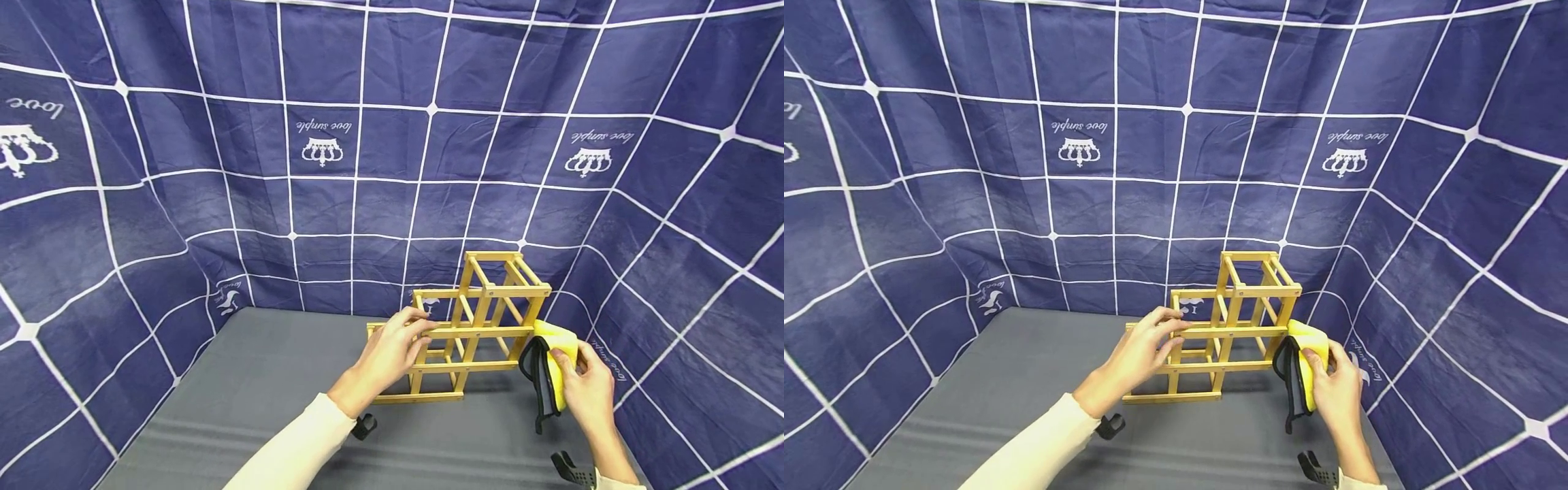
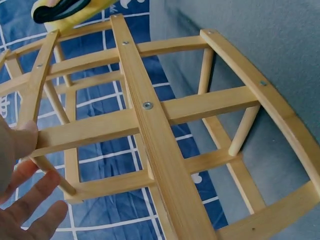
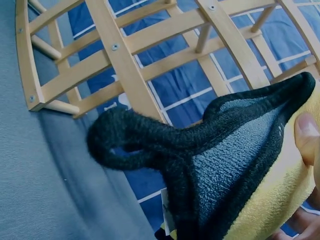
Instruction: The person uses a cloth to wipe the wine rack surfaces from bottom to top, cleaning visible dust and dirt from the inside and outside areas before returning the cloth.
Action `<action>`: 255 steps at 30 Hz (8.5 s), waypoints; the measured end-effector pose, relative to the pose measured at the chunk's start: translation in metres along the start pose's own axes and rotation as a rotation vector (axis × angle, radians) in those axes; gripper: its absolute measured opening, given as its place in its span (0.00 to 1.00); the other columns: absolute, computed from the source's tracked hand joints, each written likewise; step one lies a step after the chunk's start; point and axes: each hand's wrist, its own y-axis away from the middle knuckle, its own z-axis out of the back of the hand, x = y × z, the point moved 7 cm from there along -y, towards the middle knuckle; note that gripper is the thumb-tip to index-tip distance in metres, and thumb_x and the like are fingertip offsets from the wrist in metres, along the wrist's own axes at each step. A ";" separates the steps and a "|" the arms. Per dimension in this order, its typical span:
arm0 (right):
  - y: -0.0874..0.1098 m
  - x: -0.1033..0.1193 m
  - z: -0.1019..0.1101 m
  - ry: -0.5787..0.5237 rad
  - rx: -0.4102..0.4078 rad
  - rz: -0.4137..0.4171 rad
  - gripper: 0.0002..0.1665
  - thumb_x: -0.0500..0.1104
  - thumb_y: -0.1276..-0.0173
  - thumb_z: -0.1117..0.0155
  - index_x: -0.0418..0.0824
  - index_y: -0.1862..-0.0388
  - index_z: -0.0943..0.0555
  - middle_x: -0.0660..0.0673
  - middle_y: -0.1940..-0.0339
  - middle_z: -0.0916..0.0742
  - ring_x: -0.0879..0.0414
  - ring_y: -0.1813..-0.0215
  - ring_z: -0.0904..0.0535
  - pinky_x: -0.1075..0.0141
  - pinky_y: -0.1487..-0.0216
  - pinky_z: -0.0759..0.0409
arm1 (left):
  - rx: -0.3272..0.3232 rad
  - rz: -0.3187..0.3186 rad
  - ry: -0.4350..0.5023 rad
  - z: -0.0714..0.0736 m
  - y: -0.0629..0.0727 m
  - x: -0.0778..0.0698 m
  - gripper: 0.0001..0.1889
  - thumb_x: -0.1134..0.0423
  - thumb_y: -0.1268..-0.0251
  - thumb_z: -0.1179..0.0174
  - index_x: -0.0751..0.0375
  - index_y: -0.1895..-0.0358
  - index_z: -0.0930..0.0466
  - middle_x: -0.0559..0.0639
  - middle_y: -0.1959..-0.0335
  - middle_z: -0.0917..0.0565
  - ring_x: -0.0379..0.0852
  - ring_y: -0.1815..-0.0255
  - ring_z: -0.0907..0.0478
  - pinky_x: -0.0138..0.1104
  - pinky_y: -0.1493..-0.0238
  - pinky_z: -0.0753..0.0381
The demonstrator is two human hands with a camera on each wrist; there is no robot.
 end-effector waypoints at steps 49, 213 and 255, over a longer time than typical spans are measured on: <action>0.042 0.005 -0.030 -0.043 0.092 -0.018 0.19 0.35 0.20 0.20 0.30 0.35 0.12 0.25 0.43 0.06 0.86 0.56 0.22 0.86 0.59 0.21 | -0.076 0.015 -0.349 -0.007 0.004 -0.088 0.23 0.30 0.30 0.21 0.38 0.44 0.05 0.38 0.49 0.08 0.45 0.44 0.10 0.40 0.46 0.05; 0.121 0.138 -0.141 -0.138 0.099 0.639 0.25 0.38 0.45 0.03 0.41 0.47 0.02 0.47 0.57 0.01 0.50 0.56 0.06 0.65 0.55 0.10 | 0.001 0.125 0.326 0.047 0.011 0.012 0.08 0.59 0.33 0.13 0.57 0.61 0.00 0.52 0.58 0.01 0.52 0.57 0.02 0.41 0.56 0.05; 0.073 0.066 -0.130 0.000 0.041 0.310 0.15 0.43 0.42 0.02 0.45 0.58 0.00 0.51 0.67 0.05 0.68 0.69 0.16 0.76 0.65 0.20 | -0.025 0.153 0.297 0.043 0.015 0.012 0.08 0.57 0.33 0.12 0.53 0.60 0.01 0.45 0.62 0.04 0.47 0.61 0.11 0.38 0.61 0.16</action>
